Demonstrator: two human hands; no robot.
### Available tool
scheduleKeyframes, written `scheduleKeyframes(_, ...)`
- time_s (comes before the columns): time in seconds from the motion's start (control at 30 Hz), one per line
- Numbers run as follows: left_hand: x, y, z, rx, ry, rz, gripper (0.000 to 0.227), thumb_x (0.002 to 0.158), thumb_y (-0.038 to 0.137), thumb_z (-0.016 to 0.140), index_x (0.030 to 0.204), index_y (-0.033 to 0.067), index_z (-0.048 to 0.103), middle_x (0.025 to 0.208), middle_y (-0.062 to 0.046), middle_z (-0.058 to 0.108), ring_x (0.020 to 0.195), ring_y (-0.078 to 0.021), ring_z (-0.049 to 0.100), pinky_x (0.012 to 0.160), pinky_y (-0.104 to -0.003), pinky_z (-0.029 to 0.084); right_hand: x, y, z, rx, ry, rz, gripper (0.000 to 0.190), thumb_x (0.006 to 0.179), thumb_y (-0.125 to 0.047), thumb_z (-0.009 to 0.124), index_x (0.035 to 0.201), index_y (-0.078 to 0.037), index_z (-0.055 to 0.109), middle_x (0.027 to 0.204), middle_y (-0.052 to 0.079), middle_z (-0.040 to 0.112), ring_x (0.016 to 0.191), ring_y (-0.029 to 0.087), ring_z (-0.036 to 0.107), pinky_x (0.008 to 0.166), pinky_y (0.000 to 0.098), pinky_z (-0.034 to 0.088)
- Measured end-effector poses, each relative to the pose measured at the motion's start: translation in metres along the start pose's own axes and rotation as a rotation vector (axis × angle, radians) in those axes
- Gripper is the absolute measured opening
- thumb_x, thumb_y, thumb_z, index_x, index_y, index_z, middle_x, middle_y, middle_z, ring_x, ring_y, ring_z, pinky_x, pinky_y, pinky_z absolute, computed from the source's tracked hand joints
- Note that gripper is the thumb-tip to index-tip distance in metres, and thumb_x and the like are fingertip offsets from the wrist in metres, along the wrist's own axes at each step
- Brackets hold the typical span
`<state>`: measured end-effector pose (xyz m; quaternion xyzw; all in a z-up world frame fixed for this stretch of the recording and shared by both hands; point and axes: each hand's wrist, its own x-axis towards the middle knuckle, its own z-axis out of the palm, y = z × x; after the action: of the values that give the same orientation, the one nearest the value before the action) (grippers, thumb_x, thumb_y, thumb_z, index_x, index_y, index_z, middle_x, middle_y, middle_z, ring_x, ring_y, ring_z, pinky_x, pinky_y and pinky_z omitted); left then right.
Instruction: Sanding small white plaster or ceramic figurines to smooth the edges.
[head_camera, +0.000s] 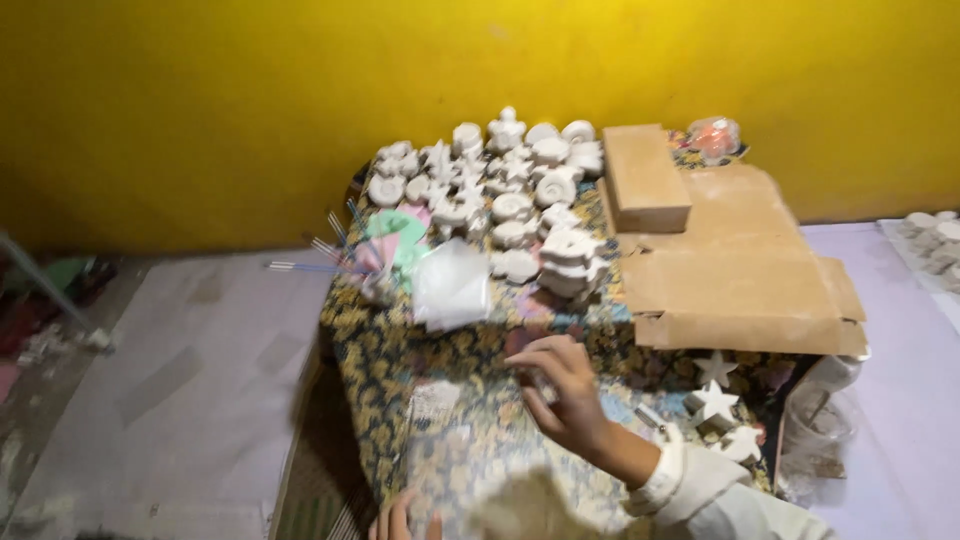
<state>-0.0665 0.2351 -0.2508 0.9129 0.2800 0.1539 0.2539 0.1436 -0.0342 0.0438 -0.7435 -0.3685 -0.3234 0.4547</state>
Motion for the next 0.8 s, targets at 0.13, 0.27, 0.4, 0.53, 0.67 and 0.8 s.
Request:
scheduleKeyframes(0.13,0.013,0.064,-0.049,0.134,-0.162,-0.156,0.049,0.081,0.049,0.07,0.127,0.0316,0.069,0.134,0.004,0.065,0.125,-0.0251,0.058,0.106,-0.042,0.046,-0.043,-0.011,0.071,0.046,-0.463,0.235,0.023,0.088,-0.006,0.063,0.106,-0.013,0.075,0.095,0.005,0.075,0.086,0.02,0.068,0.077,0.0381,0.055)
scheduleKeyframes(0.27,0.013,0.067,-0.062,0.17,-0.377,-0.239,0.064,0.085,0.048,0.075,0.143,0.0341,0.053,0.146,0.005,0.054,0.137,-0.0269,0.046,0.109,-0.043,0.044,-0.1,0.003,0.126,-0.108,-0.635,0.267,0.026,0.087,-0.011,0.07,0.113,-0.007,0.072,0.096,0.011,0.069,0.087,0.031,0.065,0.071,0.0452,0.053)
scheduleKeyframes(0.4,0.016,0.076,-0.067,0.22,-0.486,-0.293,0.069,0.086,0.046,0.079,0.147,0.0362,0.047,0.148,0.008,0.051,0.137,-0.0246,0.047,0.109,-0.041,0.046,-0.129,0.022,0.158,-0.287,-0.557,0.299,0.016,0.089,-0.011,0.072,0.105,-0.009,0.071,0.095,0.009,0.071,0.084,0.024,0.063,0.071,0.0362,0.054)
scheduleKeyframes(0.53,0.013,0.077,-0.068,0.194,-0.46,-0.274,0.068,0.088,0.042,0.077,0.148,0.0374,0.045,0.143,0.005,0.051,0.128,-0.0243,0.051,0.103,-0.038,0.048,-0.142,0.022,0.166,-0.396,-0.471,0.267,0.005,0.091,-0.007,0.066,0.095,-0.008,0.068,0.085,0.006,0.064,0.072,0.022,0.056,0.057,0.0347,0.047)
scheduleKeyframes(0.67,0.011,0.076,-0.067,0.172,-0.454,-0.297,0.072,0.088,0.039,0.079,0.15,0.039,0.044,0.141,0.002,0.049,0.13,-0.0266,0.048,0.105,-0.039,0.046,-0.148,0.021,0.164,-0.428,-0.567,0.328,0.038,0.079,-0.026,0.088,0.1,-0.008,0.062,0.097,0.007,0.06,0.082,0.023,0.051,0.066,0.0366,0.047)
scheduleKeyframes(0.8,0.007,0.072,-0.062,0.069,-0.368,-0.25,0.074,0.083,0.03,0.084,0.147,0.034,0.048,0.118,0.005,0.064,0.112,-0.0215,0.06,0.103,-0.037,0.046,-0.16,0.028,0.173,-0.43,-0.484,0.293,0.011,0.088,-0.007,0.075,0.091,-0.007,0.065,0.087,0.005,0.06,0.075,0.019,0.049,0.061,0.0319,0.045)
